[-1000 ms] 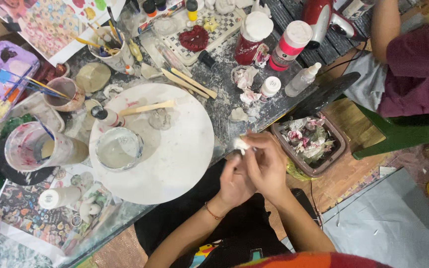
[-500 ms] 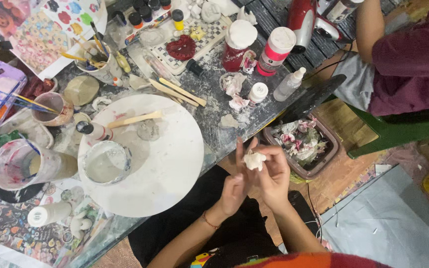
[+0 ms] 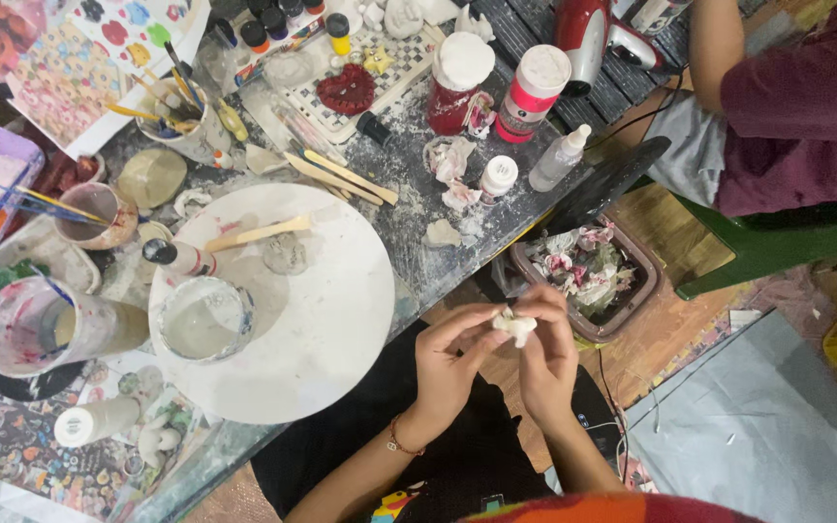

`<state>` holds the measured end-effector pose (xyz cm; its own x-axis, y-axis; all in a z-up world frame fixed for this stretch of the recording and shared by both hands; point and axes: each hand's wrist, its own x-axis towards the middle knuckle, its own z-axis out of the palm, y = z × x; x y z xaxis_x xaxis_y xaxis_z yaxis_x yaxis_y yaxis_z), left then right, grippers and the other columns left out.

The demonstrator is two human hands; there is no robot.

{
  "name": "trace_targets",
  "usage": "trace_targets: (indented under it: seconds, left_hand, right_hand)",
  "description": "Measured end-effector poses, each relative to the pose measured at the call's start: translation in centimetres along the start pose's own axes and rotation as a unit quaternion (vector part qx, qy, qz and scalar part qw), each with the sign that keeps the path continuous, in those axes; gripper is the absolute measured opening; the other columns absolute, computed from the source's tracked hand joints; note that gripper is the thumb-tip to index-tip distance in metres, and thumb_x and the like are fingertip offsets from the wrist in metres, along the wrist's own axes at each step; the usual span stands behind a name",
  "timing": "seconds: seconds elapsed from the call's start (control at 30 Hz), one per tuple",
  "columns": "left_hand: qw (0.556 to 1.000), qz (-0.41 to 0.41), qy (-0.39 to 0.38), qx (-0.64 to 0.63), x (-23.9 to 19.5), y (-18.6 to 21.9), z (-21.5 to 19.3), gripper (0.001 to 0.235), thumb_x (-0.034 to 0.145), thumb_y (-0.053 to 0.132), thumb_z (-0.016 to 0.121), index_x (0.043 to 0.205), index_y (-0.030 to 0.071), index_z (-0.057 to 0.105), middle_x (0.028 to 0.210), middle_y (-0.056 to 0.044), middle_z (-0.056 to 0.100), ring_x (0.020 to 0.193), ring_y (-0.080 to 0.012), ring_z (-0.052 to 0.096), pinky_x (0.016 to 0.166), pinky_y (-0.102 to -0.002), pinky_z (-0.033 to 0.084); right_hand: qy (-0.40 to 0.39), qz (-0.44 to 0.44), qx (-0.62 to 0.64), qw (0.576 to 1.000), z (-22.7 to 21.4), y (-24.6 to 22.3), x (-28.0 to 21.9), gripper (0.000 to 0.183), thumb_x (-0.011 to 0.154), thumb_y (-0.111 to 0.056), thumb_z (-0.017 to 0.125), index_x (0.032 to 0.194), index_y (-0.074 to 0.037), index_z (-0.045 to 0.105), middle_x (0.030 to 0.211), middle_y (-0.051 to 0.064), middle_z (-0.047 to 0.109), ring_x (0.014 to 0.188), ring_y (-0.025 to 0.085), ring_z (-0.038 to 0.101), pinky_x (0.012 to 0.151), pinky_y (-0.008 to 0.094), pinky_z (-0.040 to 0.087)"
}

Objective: The person paints a small yellow clay figurine with a brush, then cleans their hands with a tissue and hand sanitizer. They then pick up a yellow clay bowl, apply a clear liquid with a brush, and dry it with a hair dryer.

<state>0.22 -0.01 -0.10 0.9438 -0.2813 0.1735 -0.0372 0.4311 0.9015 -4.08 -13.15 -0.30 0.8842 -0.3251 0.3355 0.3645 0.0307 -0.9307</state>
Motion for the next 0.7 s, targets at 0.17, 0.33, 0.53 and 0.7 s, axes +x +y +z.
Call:
trace_targets:
  seconds: [0.17,0.33,0.53,0.7]
  left_hand:
    - [0.998,0.037,0.029,0.039,0.4,-0.6,-0.4,0.022,0.087,-0.014,0.076,0.105,-0.004,0.07,0.112,-0.01,0.068,0.1,-0.0161,0.073,0.085,-0.028,0.066]
    - [0.986,0.099,0.005,0.131,1.5,1.4,-0.6,0.028,0.088,-0.009,0.078,0.114,-0.001,0.074,0.113,-0.01,0.071,0.1,-0.0157,0.073,0.085,-0.028,0.065]
    - [0.968,0.066,-0.021,0.241,1.9,2.4,-0.6,0.023,0.091,-0.001,0.078,0.113,-0.001,0.073,0.106,-0.01,0.071,0.09,-0.0149,0.072,0.075,-0.027,0.06]
    - [0.958,0.122,0.001,0.26,1.9,2.9,-1.5,0.018,0.082,0.0,0.084,0.097,0.001,0.073,0.095,-0.01,0.074,0.088,-0.0189,0.073,0.073,-0.027,0.059]
  right_hand:
    - [0.018,0.113,0.137,0.984,-0.3,-0.2,-0.8,0.032,0.097,-0.005,0.049,0.126,0.001,0.061,0.125,0.013,0.059,0.112,0.021,0.06,0.098,0.036,0.048]
    - [0.018,0.083,-0.042,0.995,-0.9,0.1,-0.7,0.023,0.101,0.0,0.061,0.124,0.0,0.059,0.117,0.01,0.065,0.112,0.016,0.063,0.1,0.032,0.052]
    - [0.044,0.047,-0.077,0.995,-1.3,0.0,-0.3,0.019,0.1,0.002,0.067,0.118,0.0,0.059,0.121,0.01,0.067,0.11,0.016,0.065,0.098,0.03,0.053]
    - [-0.008,0.032,-0.046,0.998,0.1,-1.4,0.7,0.027,0.093,0.006,0.068,0.119,0.002,0.062,0.124,0.011,0.063,0.115,0.018,0.063,0.098,0.031,0.053]
